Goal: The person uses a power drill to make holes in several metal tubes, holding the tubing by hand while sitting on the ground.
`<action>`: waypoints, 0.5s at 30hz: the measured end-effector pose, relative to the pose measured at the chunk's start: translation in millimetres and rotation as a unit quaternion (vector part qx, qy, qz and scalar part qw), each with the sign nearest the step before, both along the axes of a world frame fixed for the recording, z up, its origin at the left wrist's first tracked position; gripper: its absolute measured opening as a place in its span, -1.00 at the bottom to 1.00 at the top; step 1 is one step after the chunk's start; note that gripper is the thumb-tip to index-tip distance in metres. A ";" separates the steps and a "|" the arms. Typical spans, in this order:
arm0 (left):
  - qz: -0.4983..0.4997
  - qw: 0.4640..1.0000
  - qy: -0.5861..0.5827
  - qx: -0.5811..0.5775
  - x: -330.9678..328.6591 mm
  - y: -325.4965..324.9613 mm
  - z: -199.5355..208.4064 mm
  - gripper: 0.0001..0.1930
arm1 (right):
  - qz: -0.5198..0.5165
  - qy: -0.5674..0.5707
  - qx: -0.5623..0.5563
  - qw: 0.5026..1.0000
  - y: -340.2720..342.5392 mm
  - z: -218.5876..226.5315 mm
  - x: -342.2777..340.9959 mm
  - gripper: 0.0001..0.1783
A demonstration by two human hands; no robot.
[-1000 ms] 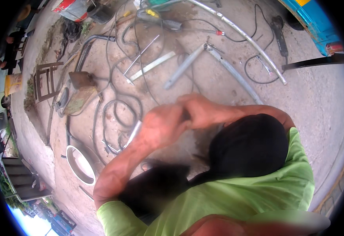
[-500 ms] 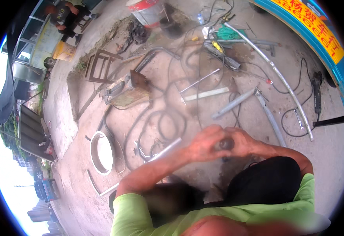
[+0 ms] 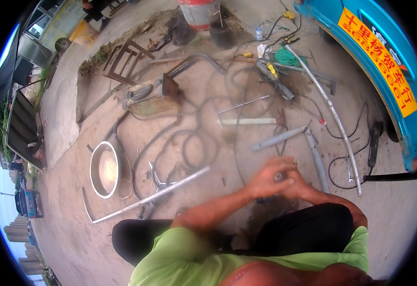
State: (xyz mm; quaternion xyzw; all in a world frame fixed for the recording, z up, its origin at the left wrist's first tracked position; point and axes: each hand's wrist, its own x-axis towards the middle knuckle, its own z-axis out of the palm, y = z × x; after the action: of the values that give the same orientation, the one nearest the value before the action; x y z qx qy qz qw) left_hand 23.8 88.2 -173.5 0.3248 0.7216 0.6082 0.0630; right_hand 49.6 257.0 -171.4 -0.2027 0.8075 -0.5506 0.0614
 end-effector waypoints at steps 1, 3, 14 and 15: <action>0.012 1.000 0.001 0.004 1.0 2.1 -0.2 -0.63 | -0.002 0.019 -0.007 1.000 -0.8 1.1 -1.7 -0.56; 0.060 0.996 -0.056 0.019 7.8 8.8 -6.0 -0.66 | -0.019 -0.018 0.052 0.998 -5.7 6.7 -1.3 -0.58; -0.017 0.980 -0.182 0.083 -11.7 -17.0 5.7 -0.58 | -0.073 -0.175 0.055 0.980 -11.6 19.5 -10.0 -0.53; -0.034 0.984 -0.166 0.064 -16.7 -24.6 3.2 -0.56 | -0.079 -0.167 0.039 0.982 -15.8 25.7 -10.7 -0.53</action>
State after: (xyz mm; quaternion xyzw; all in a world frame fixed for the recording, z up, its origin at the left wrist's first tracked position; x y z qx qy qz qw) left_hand 7.1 63.6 -170.3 0.2472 0.6493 0.6960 0.1815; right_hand 38.9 241.2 -145.7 -0.0409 0.8200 -0.5480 0.1600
